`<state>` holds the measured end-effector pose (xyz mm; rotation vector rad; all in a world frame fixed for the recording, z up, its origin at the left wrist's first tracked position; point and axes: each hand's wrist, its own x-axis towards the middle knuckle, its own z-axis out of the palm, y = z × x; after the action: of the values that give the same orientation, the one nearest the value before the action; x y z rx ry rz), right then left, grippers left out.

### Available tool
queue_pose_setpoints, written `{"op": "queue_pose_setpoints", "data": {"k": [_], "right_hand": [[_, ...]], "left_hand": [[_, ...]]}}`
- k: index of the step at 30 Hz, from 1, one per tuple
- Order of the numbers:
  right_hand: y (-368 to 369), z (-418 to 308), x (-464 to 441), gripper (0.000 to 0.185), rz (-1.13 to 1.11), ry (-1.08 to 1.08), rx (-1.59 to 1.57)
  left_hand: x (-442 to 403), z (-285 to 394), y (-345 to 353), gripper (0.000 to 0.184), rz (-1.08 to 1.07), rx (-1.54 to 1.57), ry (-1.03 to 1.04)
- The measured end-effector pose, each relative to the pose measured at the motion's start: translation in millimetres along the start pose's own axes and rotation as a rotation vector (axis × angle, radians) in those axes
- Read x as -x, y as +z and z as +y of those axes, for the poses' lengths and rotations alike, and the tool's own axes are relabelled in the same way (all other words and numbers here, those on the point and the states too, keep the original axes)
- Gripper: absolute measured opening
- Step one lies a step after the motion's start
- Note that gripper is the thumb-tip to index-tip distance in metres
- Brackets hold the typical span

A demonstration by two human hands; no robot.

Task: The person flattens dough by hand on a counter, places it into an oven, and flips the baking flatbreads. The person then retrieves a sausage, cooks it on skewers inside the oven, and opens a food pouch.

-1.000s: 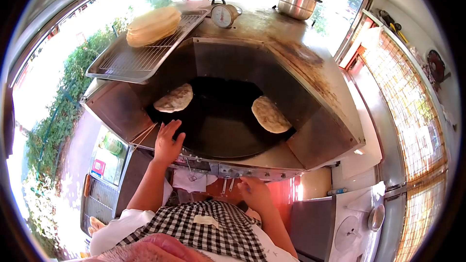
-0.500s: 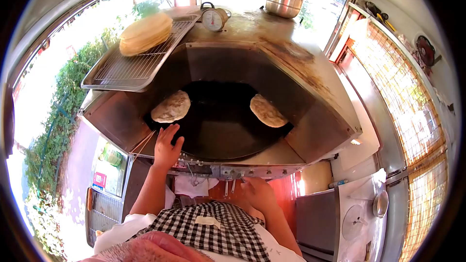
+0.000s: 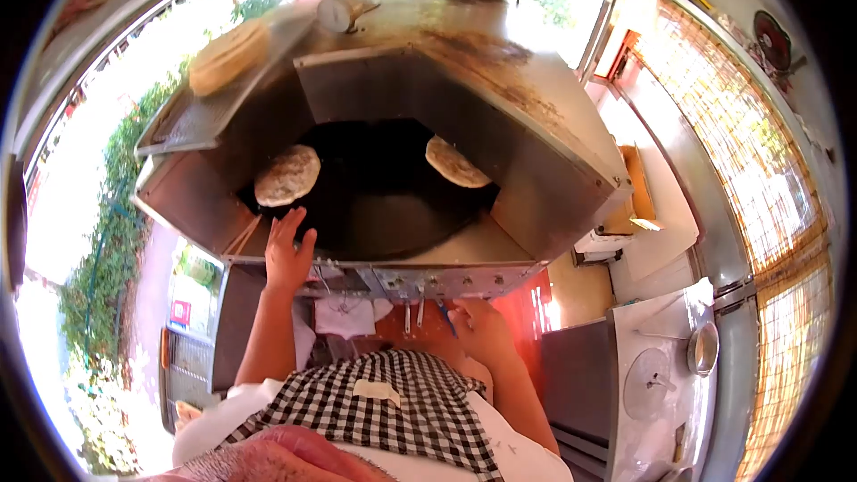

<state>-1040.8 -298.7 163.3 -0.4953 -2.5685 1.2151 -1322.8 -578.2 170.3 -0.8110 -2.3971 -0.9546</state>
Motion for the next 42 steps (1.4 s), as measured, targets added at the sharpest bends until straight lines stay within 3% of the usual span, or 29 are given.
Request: {"op": "queue_pose_setpoints", "data": {"k": [7,16,20,24,25,28,29,32,38,40,42], "right_hand": [[-23.3,36.1,26.4,0.024,-0.022,-0.049,0.009],[-25.1,38.0,22.9,0.031,-0.093,0.042,0.025],[-10.3,29.4,10.3,0.031,-0.063,0.059,0.03],[8.4,11.2,-0.9,0.028,-0.038,0.071,0.001],[12.5,6.6,-3.1,0.027,-0.021,0.072,-0.014],[23.3,3.6,-5.1,0.027,-0.006,0.05,0.017],[25.2,1.5,-4.4,0.027,-0.005,0.069,0.02],[29.8,-3.4,-0.9,0.027,0.004,0.13,0.029],[42.8,3.3,9.8,0.027,0.013,0.18,0.032],[46.9,4.7,10.1,0.028,0.008,0.185,0.036],[46.7,-0.7,8.0,0.029,0.001,0.187,0.053]], "left_hand": [[8.1,33.4,9.5,0.039,0.015,-0.063,-0.038],[-21.6,-14.4,29.1,0.045,-0.026,-0.109,-0.246],[-55.4,-58.2,52.8,0.051,-0.091,-0.159,-0.375],[-101.9,-103.1,69.8,0.059,-0.246,-0.418,-0.427],[-110.8,-121.1,74.6,0.062,-0.192,-0.394,-0.366],[-133.5,-144.3,86.7,0.061,-0.304,-0.417,-0.507],[-139.4,-158.6,96.8,0.057,-0.436,-0.464,-0.565],[-141.5,-139.1,103.5,0.052,-0.513,-0.449,-0.582],[-128.6,-72.3,138.5,0.042,-0.669,-0.359,-0.026],[-117.5,-43.1,167.4,0.035,-0.565,-0.265,0.2],[-110.7,-10.7,191.2,0.034,-0.539,-0.186,0.296]]}}
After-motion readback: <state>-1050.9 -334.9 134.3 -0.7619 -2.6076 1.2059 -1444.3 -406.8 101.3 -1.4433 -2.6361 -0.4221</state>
